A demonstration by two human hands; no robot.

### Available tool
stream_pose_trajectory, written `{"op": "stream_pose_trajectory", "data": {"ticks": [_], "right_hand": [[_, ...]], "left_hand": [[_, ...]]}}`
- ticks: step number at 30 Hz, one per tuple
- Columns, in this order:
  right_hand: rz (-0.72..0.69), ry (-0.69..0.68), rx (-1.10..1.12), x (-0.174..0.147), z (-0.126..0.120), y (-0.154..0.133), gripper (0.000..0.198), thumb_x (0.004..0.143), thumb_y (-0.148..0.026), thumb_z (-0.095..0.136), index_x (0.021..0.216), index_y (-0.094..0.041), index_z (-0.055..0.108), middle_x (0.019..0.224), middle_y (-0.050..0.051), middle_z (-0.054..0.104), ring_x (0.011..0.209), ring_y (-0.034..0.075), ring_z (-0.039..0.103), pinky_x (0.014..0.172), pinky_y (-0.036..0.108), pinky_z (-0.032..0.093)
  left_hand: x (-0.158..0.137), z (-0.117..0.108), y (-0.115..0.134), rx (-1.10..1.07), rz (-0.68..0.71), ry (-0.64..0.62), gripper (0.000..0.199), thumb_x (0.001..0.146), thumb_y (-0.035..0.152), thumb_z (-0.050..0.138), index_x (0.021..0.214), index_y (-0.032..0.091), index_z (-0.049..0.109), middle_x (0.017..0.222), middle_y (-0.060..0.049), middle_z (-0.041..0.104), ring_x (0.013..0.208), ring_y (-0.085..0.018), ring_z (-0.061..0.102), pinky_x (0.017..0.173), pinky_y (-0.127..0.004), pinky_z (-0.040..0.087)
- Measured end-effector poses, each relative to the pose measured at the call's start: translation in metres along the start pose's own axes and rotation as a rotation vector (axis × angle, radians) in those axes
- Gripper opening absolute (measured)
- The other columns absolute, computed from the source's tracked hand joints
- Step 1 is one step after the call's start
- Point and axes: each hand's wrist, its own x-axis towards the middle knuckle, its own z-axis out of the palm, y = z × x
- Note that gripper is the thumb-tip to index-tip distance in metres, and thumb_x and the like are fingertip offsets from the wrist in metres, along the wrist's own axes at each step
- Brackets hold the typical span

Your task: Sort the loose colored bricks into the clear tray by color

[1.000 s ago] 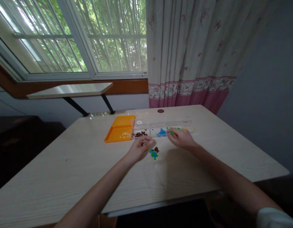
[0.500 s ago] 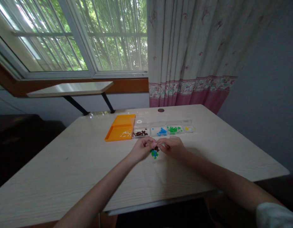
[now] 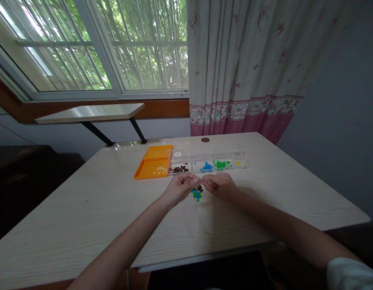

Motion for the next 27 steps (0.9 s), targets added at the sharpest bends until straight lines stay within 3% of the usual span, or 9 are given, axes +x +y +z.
{"op": "stream_pose_trajectory", "data": {"ticks": [5, 8, 12, 16, 27], "right_hand": [[-0.059, -0.406, 0.106, -0.004, -0.008, 0.009, 0.018, 0.081, -0.025, 0.048, 0.085, -0.023, 0.066, 0.058, -0.003, 0.063, 0.049, 0.008, 0.051, 0.053, 0.018, 0.032], [-0.046, -0.538, 0.129, -0.004, -0.013, 0.009, 0.020, 0.081, -0.022, 0.047, 0.089, -0.024, 0.065, 0.067, -0.003, 0.066, 0.052, 0.008, 0.052, 0.054, 0.018, 0.032], [0.002, -0.582, 0.161, -0.003, -0.013, 0.006, 0.025, 0.081, -0.022, 0.047, 0.100, -0.026, 0.062, 0.068, -0.003, 0.066, 0.053, 0.008, 0.053, 0.056, 0.018, 0.034], [0.020, -0.595, 0.158, -0.004, -0.011, 0.004, 0.023, 0.080, -0.021, 0.047, 0.095, -0.025, 0.064, 0.075, -0.002, 0.068, 0.059, 0.009, 0.056, 0.058, 0.018, 0.035], [0.025, -0.613, 0.156, -0.004, -0.012, 0.007, 0.020, 0.080, -0.023, 0.048, 0.093, -0.024, 0.064, 0.069, -0.002, 0.066, 0.055, 0.009, 0.054, 0.056, 0.018, 0.034]], "left_hand": [[0.000, -0.008, 0.010, -0.146, 0.009, 0.065, 0.032, 0.055, 0.033, 0.078, 0.070, 0.010, 0.063, 0.052, 0.005, 0.051, 0.037, 0.001, 0.031, 0.037, -0.015, 0.021], [0.000, -0.013, 0.012, -0.189, 0.030, 0.076, 0.030, 0.055, 0.031, 0.078, 0.070, 0.010, 0.063, 0.056, 0.004, 0.052, 0.037, 0.001, 0.029, 0.036, -0.015, 0.016], [0.000, -0.013, 0.012, -0.213, 0.031, 0.061, 0.029, 0.055, 0.029, 0.079, 0.070, 0.010, 0.063, 0.054, 0.004, 0.051, 0.037, 0.001, 0.029, 0.036, -0.015, 0.016], [0.000, -0.012, 0.012, -0.227, 0.031, 0.059, 0.028, 0.054, 0.029, 0.079, 0.069, 0.010, 0.063, 0.054, 0.004, 0.051, 0.037, 0.001, 0.030, 0.036, -0.015, 0.015], [0.000, -0.016, 0.009, -0.170, 0.062, 0.011, 0.028, 0.058, 0.032, 0.077, 0.070, 0.011, 0.063, 0.053, 0.005, 0.046, 0.037, 0.001, 0.029, 0.037, -0.015, 0.015]]}}
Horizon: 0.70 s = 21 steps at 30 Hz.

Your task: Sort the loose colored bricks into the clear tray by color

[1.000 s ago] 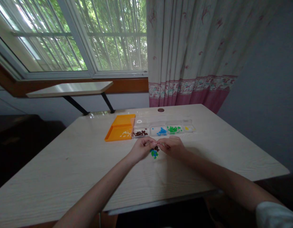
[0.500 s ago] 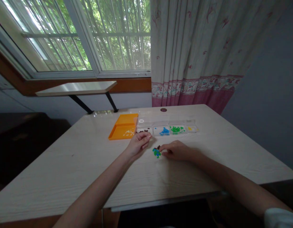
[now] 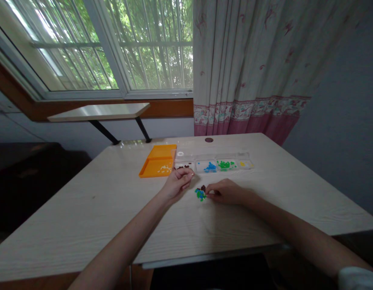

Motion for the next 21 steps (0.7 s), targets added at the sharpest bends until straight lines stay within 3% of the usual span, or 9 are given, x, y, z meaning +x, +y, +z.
{"op": "stream_pose_trajectory", "data": {"ticks": [6, 9, 12, 13, 16, 21], "right_hand": [[-0.002, 0.034, -0.014, -0.001, 0.002, 0.002, 0.020, 0.080, -0.024, 0.049, 0.093, -0.024, 0.064, 0.070, -0.002, 0.067, 0.056, 0.009, 0.056, 0.056, 0.018, 0.034], [-0.009, 0.033, -0.012, 0.000, 0.002, 0.002, 0.019, 0.080, -0.023, 0.049, 0.091, -0.024, 0.064, 0.072, -0.002, 0.068, 0.057, 0.010, 0.057, 0.057, 0.019, 0.035], [-0.010, 0.023, -0.003, 0.000, 0.002, 0.002, 0.019, 0.080, -0.023, 0.048, 0.092, -0.024, 0.064, 0.078, -0.001, 0.069, 0.061, 0.010, 0.059, 0.059, 0.019, 0.037], [-0.006, 0.022, -0.001, 0.000, 0.002, 0.002, 0.020, 0.081, -0.023, 0.048, 0.092, -0.024, 0.064, 0.080, 0.000, 0.069, 0.063, 0.011, 0.059, 0.060, 0.020, 0.037], [0.019, 0.000, 0.000, 0.000, 0.001, 0.002, 0.020, 0.083, -0.025, 0.045, 0.095, -0.023, 0.062, 0.084, 0.001, 0.068, 0.067, 0.012, 0.061, 0.062, 0.021, 0.039], [0.060, -0.030, 0.027, 0.000, -0.002, 0.000, 0.020, 0.086, -0.025, 0.041, 0.094, -0.021, 0.060, 0.087, 0.003, 0.068, 0.071, 0.014, 0.061, 0.065, 0.023, 0.039]], "left_hand": [[-0.001, 0.004, 0.003, 0.234, 0.086, 0.030, 0.030, 0.058, 0.039, 0.074, 0.068, 0.012, 0.063, 0.063, 0.001, 0.053, 0.044, -0.003, 0.037, 0.042, -0.017, 0.025], [0.000, 0.000, 0.012, 0.565, 0.225, 0.067, 0.024, 0.066, 0.038, 0.068, 0.069, 0.014, 0.064, 0.070, -0.003, 0.059, 0.061, -0.011, 0.050, 0.054, -0.020, 0.036], [0.000, -0.017, 0.024, 1.034, 0.296, 0.109, 0.019, 0.076, 0.033, 0.057, 0.075, 0.017, 0.065, 0.078, -0.005, 0.061, 0.074, -0.016, 0.054, 0.064, -0.024, 0.039], [0.000, -0.026, 0.027, 1.200, 0.271, 0.121, 0.019, 0.077, 0.033, 0.055, 0.076, 0.017, 0.066, 0.082, -0.006, 0.061, 0.076, -0.017, 0.054, 0.066, -0.025, 0.039], [0.000, -0.052, 0.034, 1.561, 0.178, 0.327, 0.023, 0.079, 0.034, 0.050, 0.084, 0.018, 0.066, 0.091, -0.007, 0.060, 0.079, -0.019, 0.055, 0.066, -0.026, 0.038], [0.003, -0.082, 0.038, 1.751, 0.021, 0.341, 0.029, 0.081, 0.034, 0.045, 0.087, 0.017, 0.066, 0.096, -0.010, 0.061, 0.082, -0.023, 0.056, 0.065, -0.028, 0.038]]}}
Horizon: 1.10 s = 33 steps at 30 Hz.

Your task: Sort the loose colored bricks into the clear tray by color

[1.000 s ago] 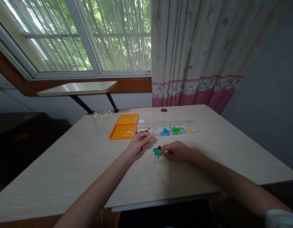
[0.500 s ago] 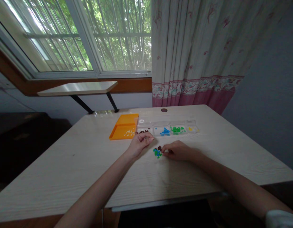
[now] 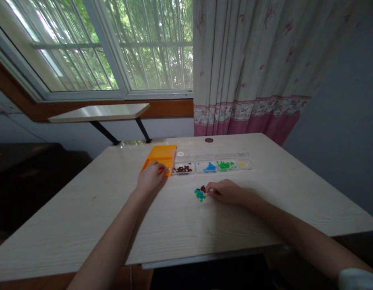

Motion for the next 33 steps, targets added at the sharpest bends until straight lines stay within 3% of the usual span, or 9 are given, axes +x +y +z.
{"op": "stream_pose_trajectory", "data": {"ticks": [7, 12, 16, 20, 27, 33], "right_hand": [[0.007, 0.063, 0.098, 0.001, 0.000, -0.002, 0.016, 0.084, -0.023, 0.045, 0.092, -0.019, 0.058, 0.072, 0.001, 0.064, 0.061, 0.011, 0.055, 0.059, 0.020, 0.037], [0.007, 0.215, 0.197, 0.003, 0.003, -0.004, 0.016, 0.083, -0.028, 0.046, 0.084, -0.017, 0.058, 0.052, -0.005, 0.053, 0.045, 0.007, 0.042, 0.048, 0.017, 0.032], [0.005, 0.304, 0.314, 0.005, 0.003, -0.007, 0.019, 0.084, -0.033, 0.046, 0.081, -0.016, 0.056, 0.047, -0.007, 0.047, 0.041, 0.006, 0.036, 0.044, 0.017, 0.028], [0.030, 0.359, 0.370, 0.005, 0.004, -0.009, 0.025, 0.084, -0.038, 0.047, 0.081, -0.016, 0.057, 0.047, -0.007, 0.044, 0.042, 0.006, 0.036, 0.043, 0.017, 0.027], [-0.002, 0.396, 0.259, 0.003, 0.010, -0.010, 0.024, 0.083, -0.036, 0.049, 0.082, -0.016, 0.061, 0.048, -0.006, 0.045, 0.043, 0.006, 0.037, 0.045, 0.017, 0.029], [0.007, 0.467, 0.132, 0.004, 0.009, -0.011, 0.024, 0.083, -0.036, 0.048, 0.081, -0.018, 0.063, 0.047, -0.005, 0.049, 0.042, 0.006, 0.040, 0.047, 0.017, 0.031]], "left_hand": [[0.000, 0.002, -0.003, -0.044, -0.008, 0.041, 0.026, 0.080, 0.027, 0.045, 0.088, 0.019, 0.068, 0.096, -0.010, 0.062, 0.082, -0.024, 0.056, 0.065, -0.030, 0.037], [-0.009, 0.006, 0.029, -0.399, 0.059, 0.087, 0.021, 0.076, 0.027, 0.051, 0.082, 0.017, 0.068, 0.084, -0.008, 0.064, 0.076, -0.019, 0.055, 0.065, -0.027, 0.038], [-0.024, 0.018, 0.070, -0.822, 0.220, -0.159, 0.022, 0.073, 0.034, 0.059, 0.077, 0.016, 0.070, 0.073, -0.006, 0.064, 0.061, -0.013, 0.052, 0.053, -0.021, 0.035], [-0.034, 0.029, 0.094, -1.082, 0.161, -0.398, 0.030, 0.070, 0.037, 0.064, 0.082, 0.011, 0.069, 0.065, -0.007, 0.064, 0.049, -0.009, 0.046, 0.046, -0.019, 0.030], [-0.033, 0.040, 0.094, -1.316, 0.049, -0.463, 0.034, 0.065, 0.039, 0.069, 0.079, 0.008, 0.069, 0.069, -0.009, 0.067, 0.055, -0.011, 0.053, 0.053, -0.021, 0.037], [-0.034, 0.036, 0.097, -1.359, 0.014, -0.542, 0.034, 0.063, 0.037, 0.072, 0.080, 0.009, 0.069, 0.074, -0.010, 0.068, 0.060, -0.012, 0.056, 0.058, -0.022, 0.040]]}}
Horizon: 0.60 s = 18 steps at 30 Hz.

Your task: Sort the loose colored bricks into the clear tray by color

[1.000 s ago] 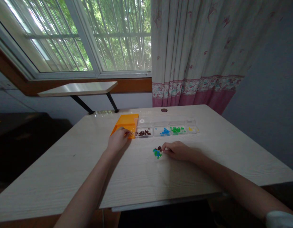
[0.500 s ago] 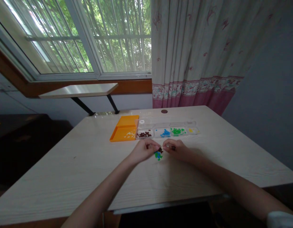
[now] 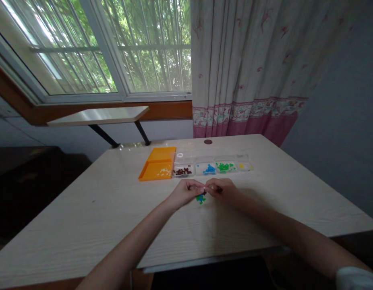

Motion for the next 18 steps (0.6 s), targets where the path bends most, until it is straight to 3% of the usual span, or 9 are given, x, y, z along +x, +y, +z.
{"op": "stream_pose_trajectory", "data": {"ticks": [13, 18], "right_hand": [[-0.093, 0.010, -0.028, 0.0030, -0.0031, 0.0014, 0.022, 0.082, -0.032, 0.049, 0.082, -0.020, 0.067, 0.052, -0.002, 0.059, 0.044, 0.007, 0.048, 0.050, 0.018, 0.037], [-0.112, 0.037, -0.074, 0.0029, -0.0024, 0.0013, 0.021, 0.082, -0.030, 0.050, 0.079, -0.019, 0.067, 0.048, -0.003, 0.057, 0.043, 0.008, 0.047, 0.051, 0.019, 0.036]], "left_hand": [[-0.0011, 0.0017, 0.0055, 0.010, 0.036, -0.008, 0.031, 0.064, 0.040, 0.070, 0.071, 0.010, 0.068, 0.072, -0.009, 0.068, 0.063, -0.013, 0.057, 0.063, -0.024, 0.041], [-0.0011, 0.0026, 0.0059, 0.024, 0.022, -0.011, 0.030, 0.065, 0.039, 0.069, 0.070, 0.010, 0.067, 0.070, -0.009, 0.068, 0.061, -0.013, 0.056, 0.062, -0.023, 0.041]]}}
